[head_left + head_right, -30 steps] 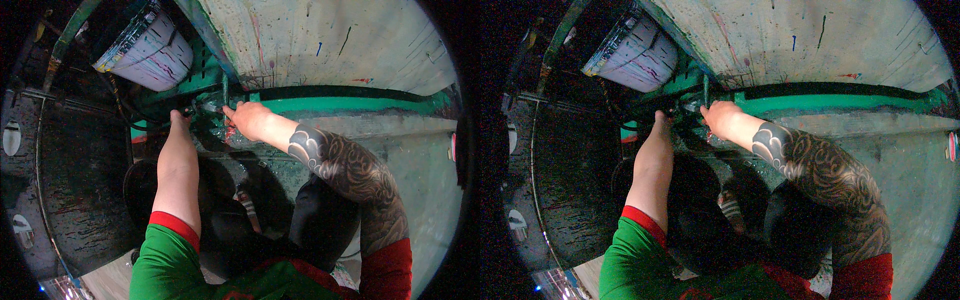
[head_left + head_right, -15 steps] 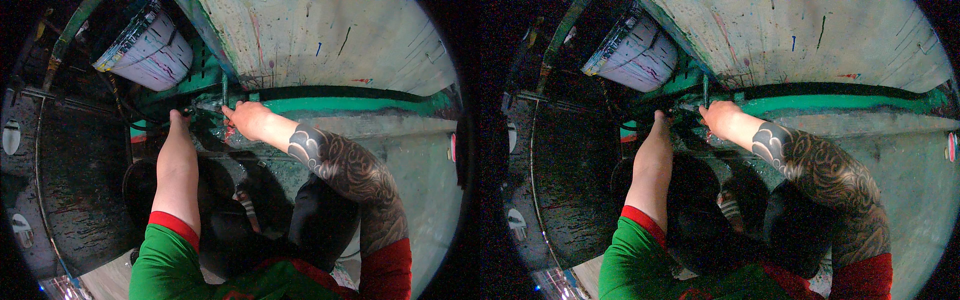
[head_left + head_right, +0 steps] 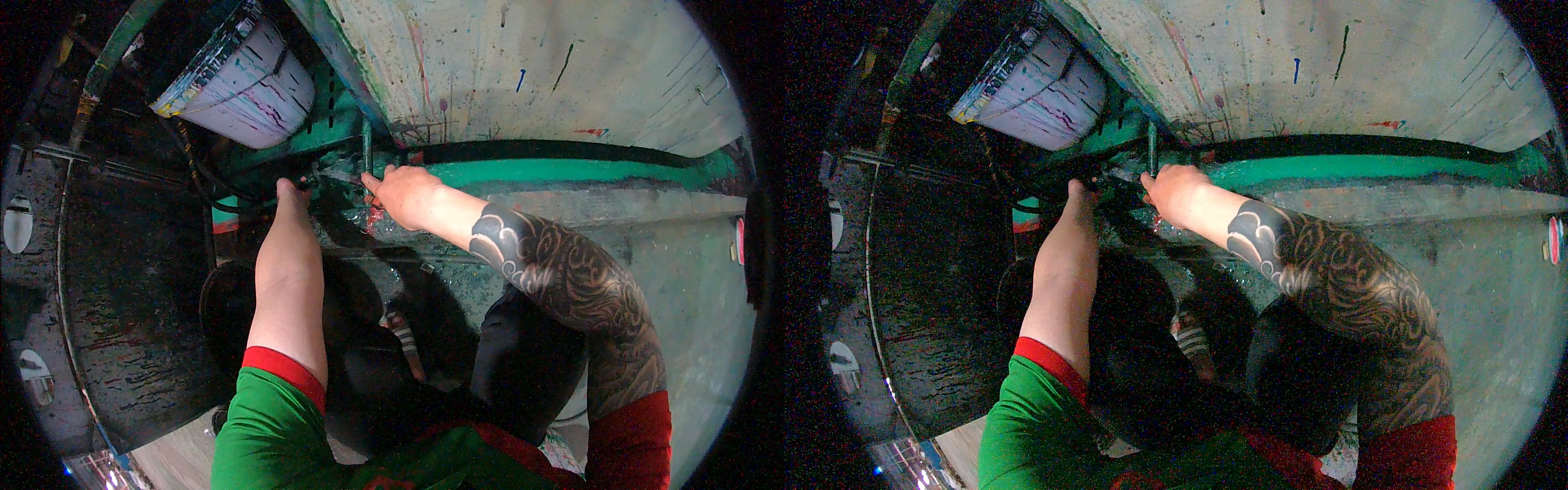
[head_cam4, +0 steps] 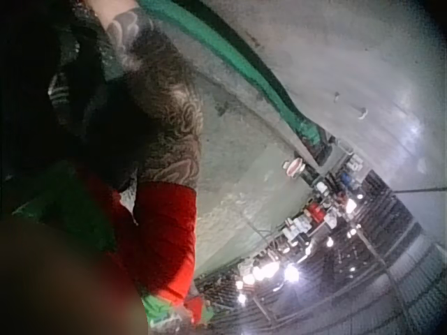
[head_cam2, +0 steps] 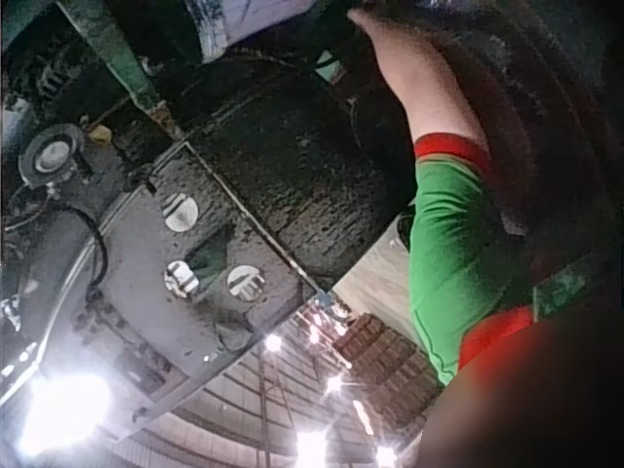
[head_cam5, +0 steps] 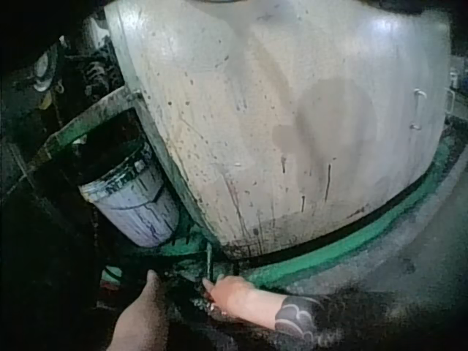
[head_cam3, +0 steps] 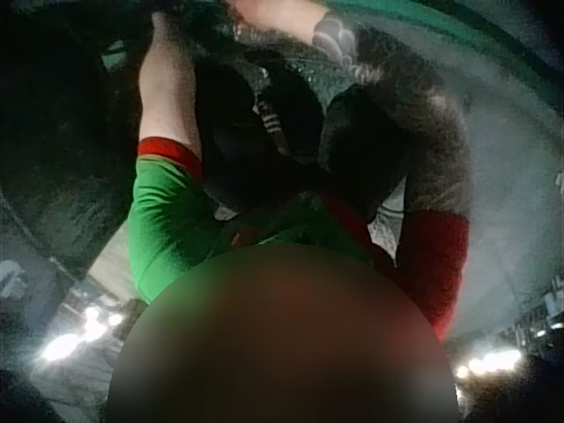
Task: The person cleans a paint mixing machine by scraping residue from the hopper and frame, then rinses the area with a hose. They pour green paint from a bucket into the machine, stir it, and later rinse red paint from a bucket into the hopper before flushing the system with water.
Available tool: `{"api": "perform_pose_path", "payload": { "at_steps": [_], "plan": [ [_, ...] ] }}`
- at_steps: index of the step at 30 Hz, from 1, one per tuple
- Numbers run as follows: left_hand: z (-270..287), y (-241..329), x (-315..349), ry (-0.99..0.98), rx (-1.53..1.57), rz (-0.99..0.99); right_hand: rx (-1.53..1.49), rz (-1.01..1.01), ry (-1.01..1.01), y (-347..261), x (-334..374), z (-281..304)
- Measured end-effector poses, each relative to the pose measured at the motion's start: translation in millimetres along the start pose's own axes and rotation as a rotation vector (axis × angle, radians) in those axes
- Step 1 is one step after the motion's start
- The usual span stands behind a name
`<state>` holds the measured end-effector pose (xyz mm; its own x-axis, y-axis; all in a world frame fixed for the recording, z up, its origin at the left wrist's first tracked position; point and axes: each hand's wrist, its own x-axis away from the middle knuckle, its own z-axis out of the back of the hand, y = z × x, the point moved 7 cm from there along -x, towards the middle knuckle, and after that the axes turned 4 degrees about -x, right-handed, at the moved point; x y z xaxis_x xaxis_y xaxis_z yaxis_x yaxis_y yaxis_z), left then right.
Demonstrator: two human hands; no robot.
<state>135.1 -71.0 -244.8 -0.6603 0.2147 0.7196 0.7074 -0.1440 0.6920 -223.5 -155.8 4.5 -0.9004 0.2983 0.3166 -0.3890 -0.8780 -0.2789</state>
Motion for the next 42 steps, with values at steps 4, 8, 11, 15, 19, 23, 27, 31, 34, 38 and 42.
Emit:
{"api": "perform_pose_path", "payload": {
  "at_steps": [4, 8, 11, 15, 19, 23, 27, 31, 34, 38, 42],
  "plan": [
    [-1, 0, 0, -0.005, 0.001, -0.001, -0.002, -0.004, -0.022, 0, 0, 0],
    [-1, 1, 1, -0.012, -0.002, -0.004, -0.004, -0.002, -0.030, -1, 0, 1],
    [0, 2, 1, -0.014, -0.001, -0.006, -0.024, -0.004, -0.048, -1, 0, 0],
    [1, 3, 0, -0.017, -0.010, -0.017, -0.018, -0.001, -0.047, -2, -1, -3],
    [2, 3, -4, -0.032, -0.017, -0.023, -0.056, 0.035, 0.067, -2, -2, -2],
    [3, 8, -12, -0.059, -0.041, -0.043, -0.118, 0.044, 0.020, 1, -8, -10],
    [-1, 12, -19, -0.098, -0.088, -0.054, -0.100, 0.049, 0.069, 1, -13, -14],
    [-3, 14, -21, -0.116, -0.103, -0.053, -0.089, 0.063, 0.090, 0, -14, -16],
    [-2, 14, -22, -0.123, -0.116, -0.061, -0.133, -0.005, 0.041, 4, -18, -20],
    [-1, 13, -25, -0.135, -0.126, -0.061, -0.050, 0.005, -0.020, 1, -25, -23],
    [-4, 14, -28, -0.144, -0.147, -0.071, -0.060, -0.005, -0.031, -1, -27, -24]
  ]
}}
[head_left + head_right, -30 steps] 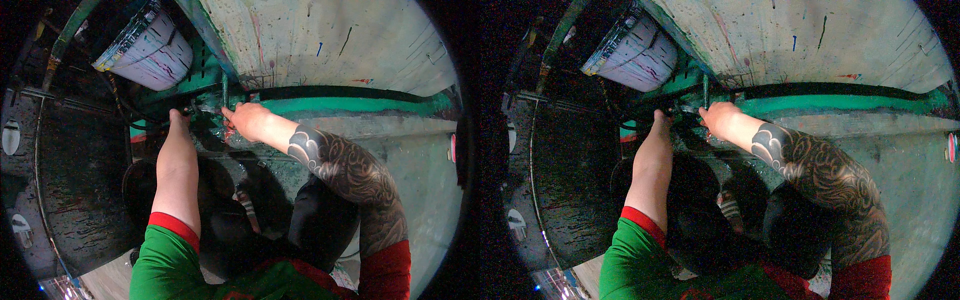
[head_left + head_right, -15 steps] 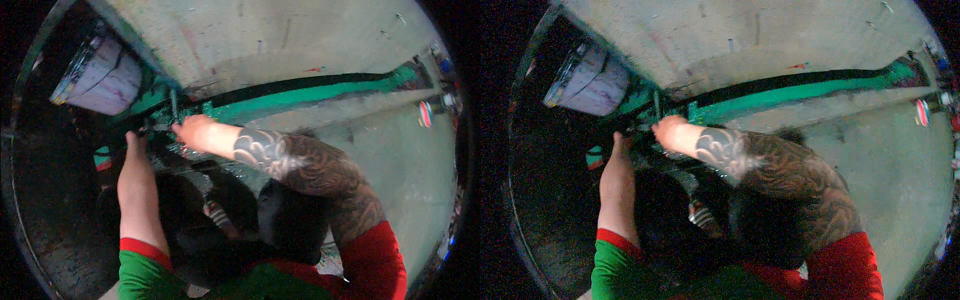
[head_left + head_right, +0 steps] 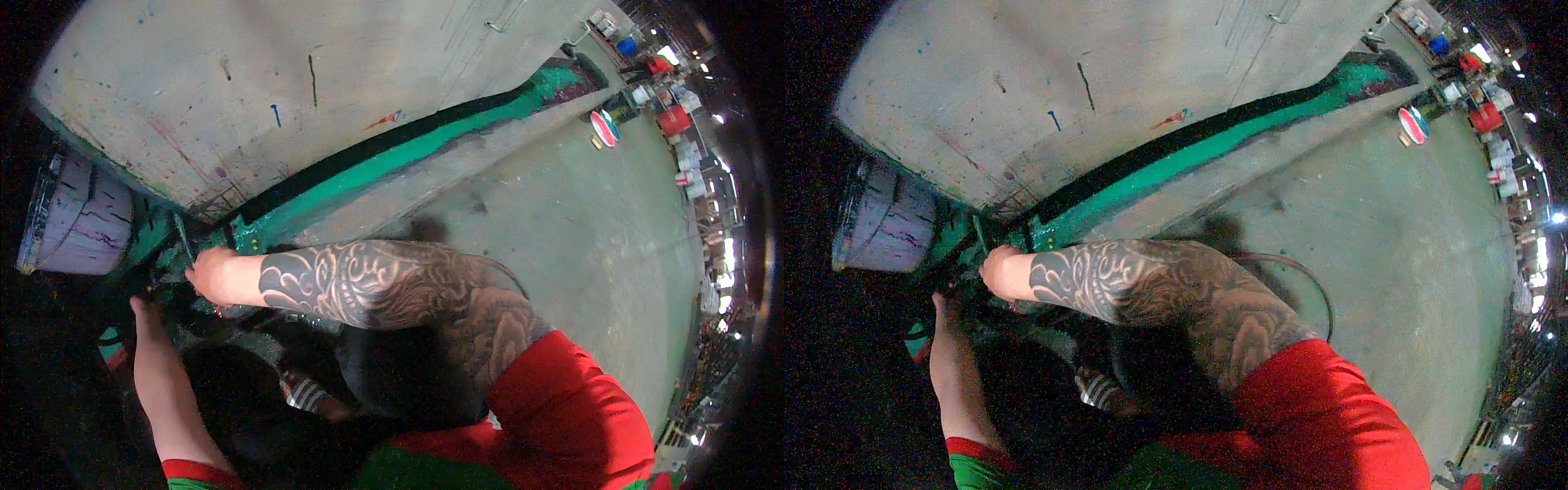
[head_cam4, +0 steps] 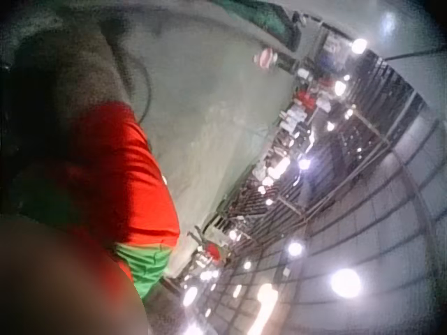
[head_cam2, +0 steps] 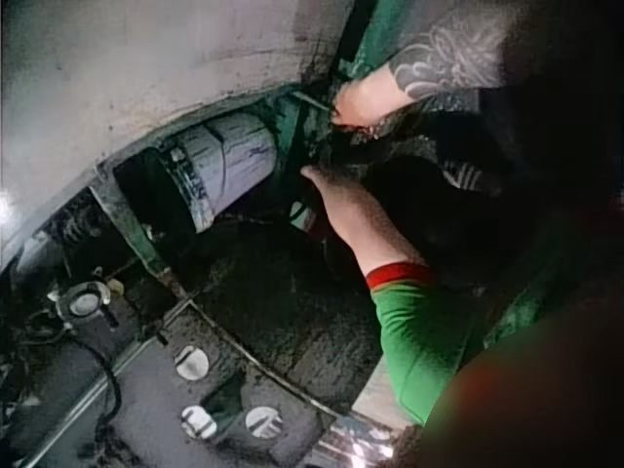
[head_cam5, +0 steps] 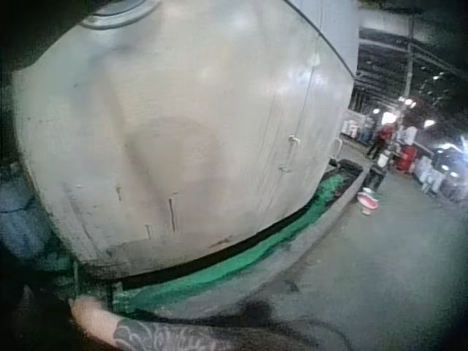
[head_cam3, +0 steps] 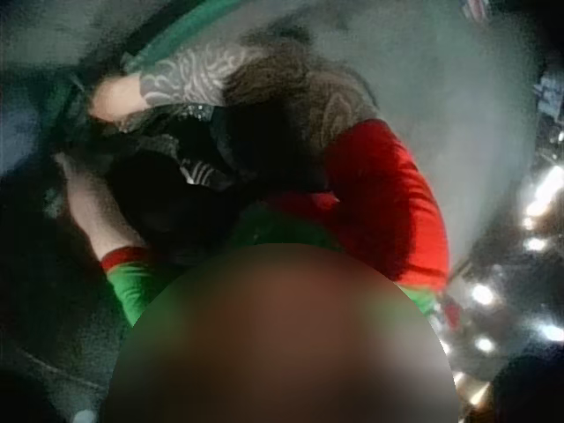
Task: The person cleans a paint mixing machine by scraping residue from the hopper and frame, then rinses the area with a hose. They pour green paint from a bucket into the machine, stir it, and later rinse red paint from a bucket into the hopper before flushing the system with water.
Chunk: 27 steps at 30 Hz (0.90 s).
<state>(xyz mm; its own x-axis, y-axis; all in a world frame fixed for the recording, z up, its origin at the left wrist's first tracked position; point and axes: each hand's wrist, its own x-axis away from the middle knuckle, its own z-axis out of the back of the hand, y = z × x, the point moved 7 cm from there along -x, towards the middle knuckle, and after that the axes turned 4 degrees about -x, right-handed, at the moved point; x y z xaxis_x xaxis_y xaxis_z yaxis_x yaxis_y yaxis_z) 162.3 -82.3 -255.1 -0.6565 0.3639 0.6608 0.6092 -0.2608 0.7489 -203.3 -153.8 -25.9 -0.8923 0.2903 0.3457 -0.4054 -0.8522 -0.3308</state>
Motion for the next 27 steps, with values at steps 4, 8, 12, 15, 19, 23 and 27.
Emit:
{"api": "perform_pose_path", "payload": {
  "at_steps": [4, 8, 12, 15, 19, 23, 27],
  "plan": [
    [-3, 1, 0, -0.007, -0.008, -0.003, 0.043, -0.032, -0.080, -1, -3, -2],
    [-11, -1, 0, -0.010, -0.007, 0.002, -0.021, -0.016, -0.100, 0, -7, -3],
    [-16, 0, 0, -0.011, -0.004, -0.007, -0.010, -0.060, -0.106, 0, -13, -7],
    [-17, 1, 0, -0.013, -0.001, -0.002, 0.030, -0.068, -0.135, 0, -17, -11],
    [-15, 3, 0, -0.012, 0.000, -0.007, 0.042, -0.050, -0.108, -1, -19, -11],
    [-18, 3, -2, -0.014, -0.002, -0.014, 0.016, -0.025, -0.151, -2, -19, -13],
    [-20, 3, -4, -0.011, -0.006, -0.012, 0.019, -0.064, -0.119, -1, -22, -14]
  ]
}}
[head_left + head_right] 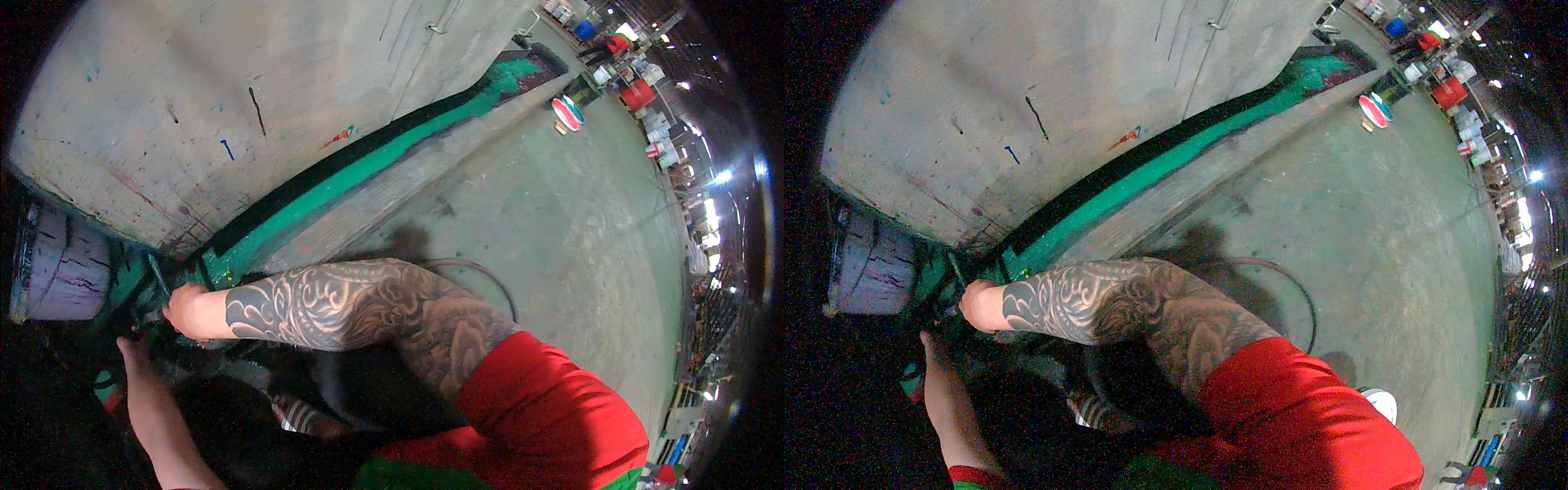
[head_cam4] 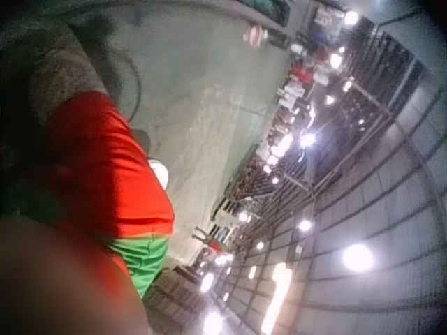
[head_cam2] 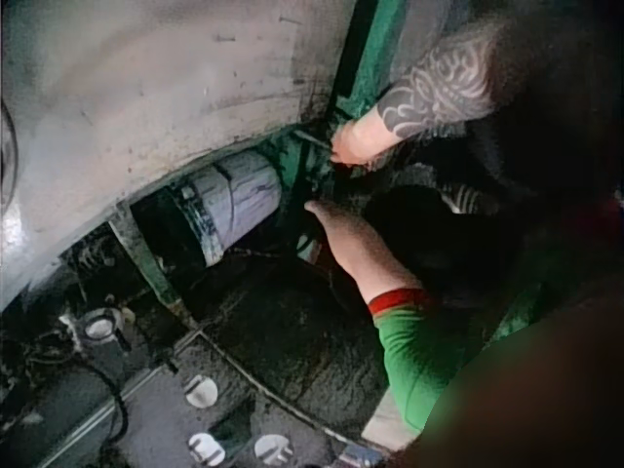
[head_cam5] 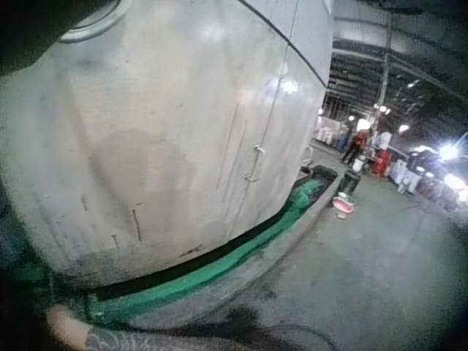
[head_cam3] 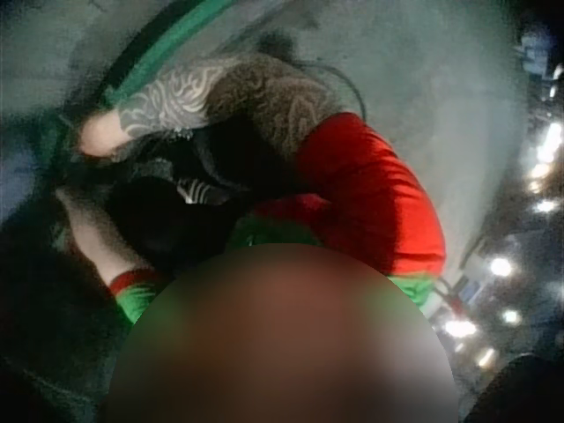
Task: The person cleans a paint mixing machine by scraping residue from the hopper and frame, then rinses the area with a hose. They pour green paint from a bucket into the machine, stir it, and later rinse red paint from a bucket into the hopper before flushing the system with water.
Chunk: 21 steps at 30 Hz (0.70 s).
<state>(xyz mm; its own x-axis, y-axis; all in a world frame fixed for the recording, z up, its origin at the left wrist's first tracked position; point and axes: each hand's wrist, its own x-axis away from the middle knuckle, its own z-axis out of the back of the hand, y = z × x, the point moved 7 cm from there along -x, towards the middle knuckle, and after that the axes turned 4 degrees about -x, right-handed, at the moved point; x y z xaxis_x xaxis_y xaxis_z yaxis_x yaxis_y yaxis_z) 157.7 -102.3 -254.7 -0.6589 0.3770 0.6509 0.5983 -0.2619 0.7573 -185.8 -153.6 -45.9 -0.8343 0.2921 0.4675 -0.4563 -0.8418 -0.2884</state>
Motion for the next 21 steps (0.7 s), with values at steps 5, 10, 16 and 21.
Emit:
{"api": "perform_pose_path", "payload": {
  "at_steps": [5, 10, 16, 21],
  "plan": [
    [2, -2, 0, 0.000, -0.006, -0.007, 0.052, 0.043, 0.109, -1, -13, -3],
    [3, -4, -2, 0.008, -0.019, -0.003, 0.060, -0.003, 0.171, 0, -19, -7],
    [8, -3, -1, 0.005, -0.022, -0.003, 0.052, 0.015, 0.048, 0, -11, -5],
    [7, 0, 0, 0.005, -0.016, -0.007, 0.003, 0.001, 0.074, 3, -14, -5]
  ]
}}
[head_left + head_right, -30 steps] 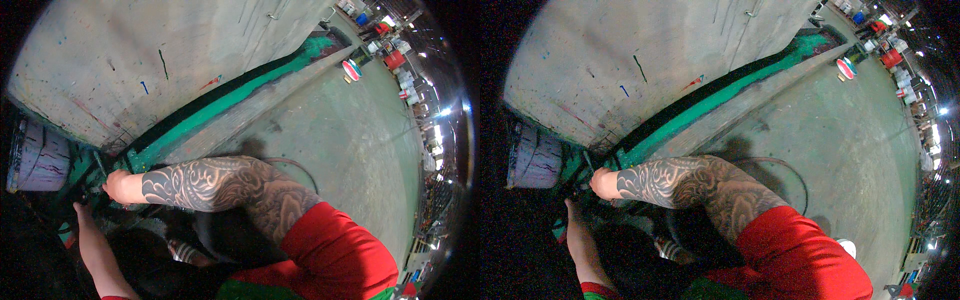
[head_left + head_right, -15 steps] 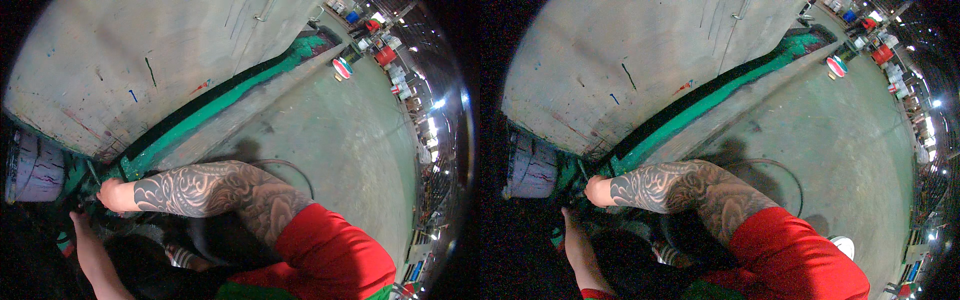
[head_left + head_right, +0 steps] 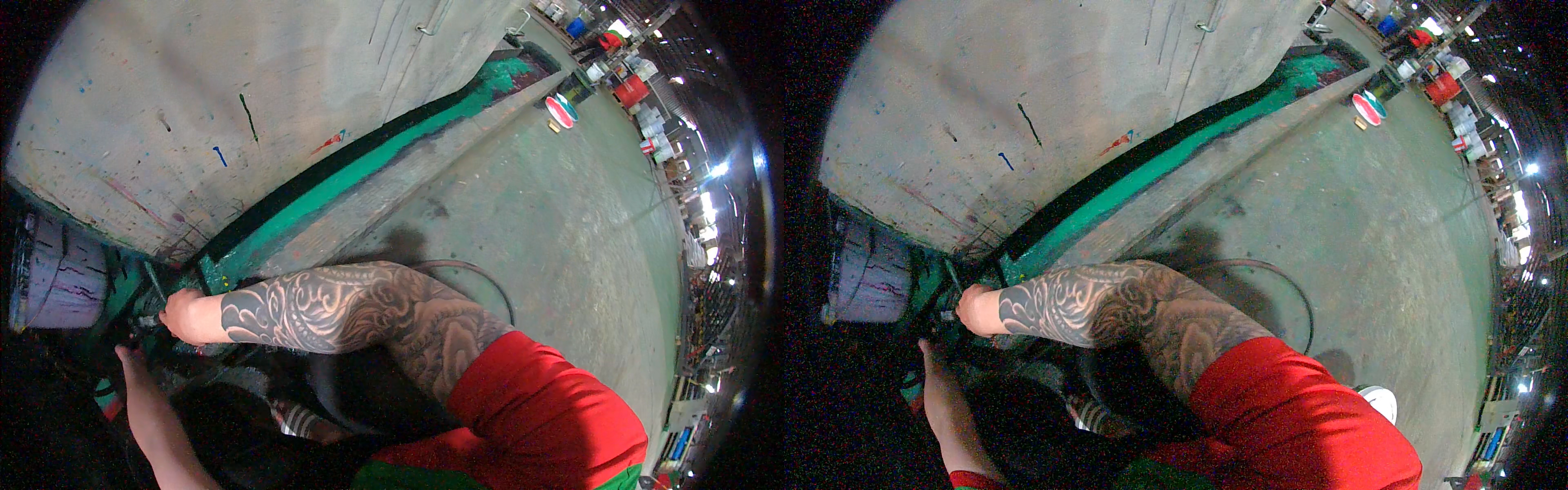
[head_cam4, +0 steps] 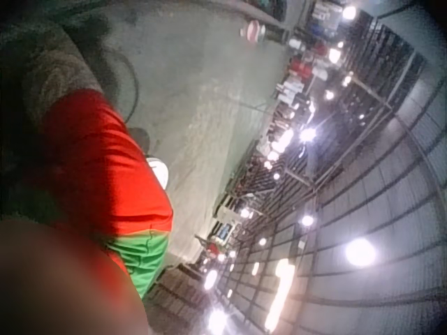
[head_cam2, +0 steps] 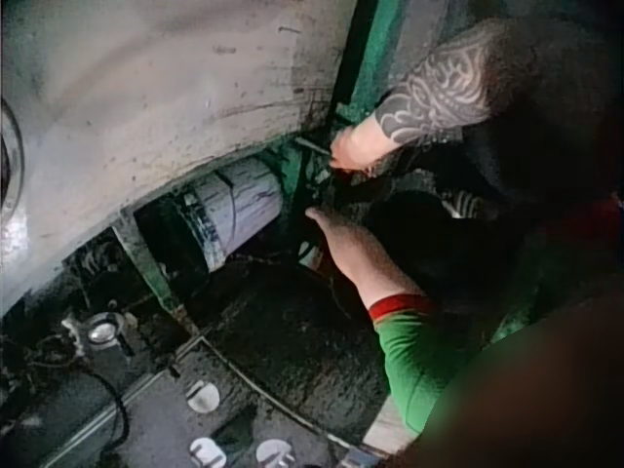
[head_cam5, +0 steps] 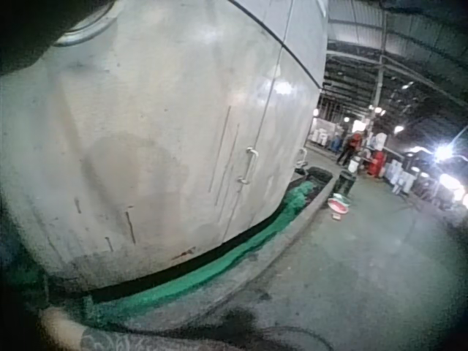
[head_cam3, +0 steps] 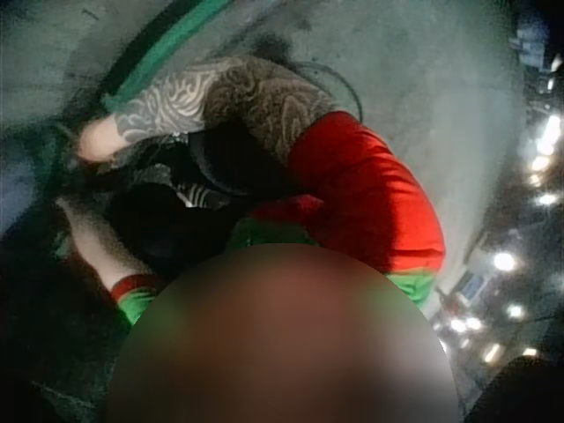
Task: The person cleans a paint mixing machine by scraping residue from the hopper and frame, then rinses the area with a hose. They pour green paint from a bucket into the machine, stir it, and later rinse red paint from a bucket into the hopper before flushing the system with water.
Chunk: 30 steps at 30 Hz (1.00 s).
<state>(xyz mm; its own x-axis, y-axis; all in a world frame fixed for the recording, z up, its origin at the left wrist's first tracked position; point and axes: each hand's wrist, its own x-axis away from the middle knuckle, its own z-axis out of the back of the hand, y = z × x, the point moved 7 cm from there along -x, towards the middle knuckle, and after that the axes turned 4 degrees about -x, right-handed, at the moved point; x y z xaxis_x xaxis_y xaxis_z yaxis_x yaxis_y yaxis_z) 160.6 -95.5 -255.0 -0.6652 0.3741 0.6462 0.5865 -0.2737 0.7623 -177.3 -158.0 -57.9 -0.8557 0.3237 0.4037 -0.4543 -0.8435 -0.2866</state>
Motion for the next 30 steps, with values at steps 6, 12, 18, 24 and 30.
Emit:
{"api": "perform_pose_path", "payload": {
  "at_steps": [6, 12, 18, 24, 30],
  "plan": [
    [-10, -3, 3, -0.012, 0.015, 0.009, 0.048, -0.015, 0.065, -1, -5, -1],
    [-8, -1, 4, -0.009, 0.027, 0.003, -0.009, 0.035, -0.066, 0, 7, 3],
    [3, -2, 7, 0.001, 0.045, -0.001, -0.004, 0.097, 0.036, -2, 30, 17],
    [6, 0, 10, -0.007, 0.083, -0.011, -0.067, 0.160, 0.168, -3, 54, 31],
    [14, 1, 21, 0.052, 0.130, -0.015, -0.055, 0.115, 0.121, 0, 63, 36]
  ]
}}
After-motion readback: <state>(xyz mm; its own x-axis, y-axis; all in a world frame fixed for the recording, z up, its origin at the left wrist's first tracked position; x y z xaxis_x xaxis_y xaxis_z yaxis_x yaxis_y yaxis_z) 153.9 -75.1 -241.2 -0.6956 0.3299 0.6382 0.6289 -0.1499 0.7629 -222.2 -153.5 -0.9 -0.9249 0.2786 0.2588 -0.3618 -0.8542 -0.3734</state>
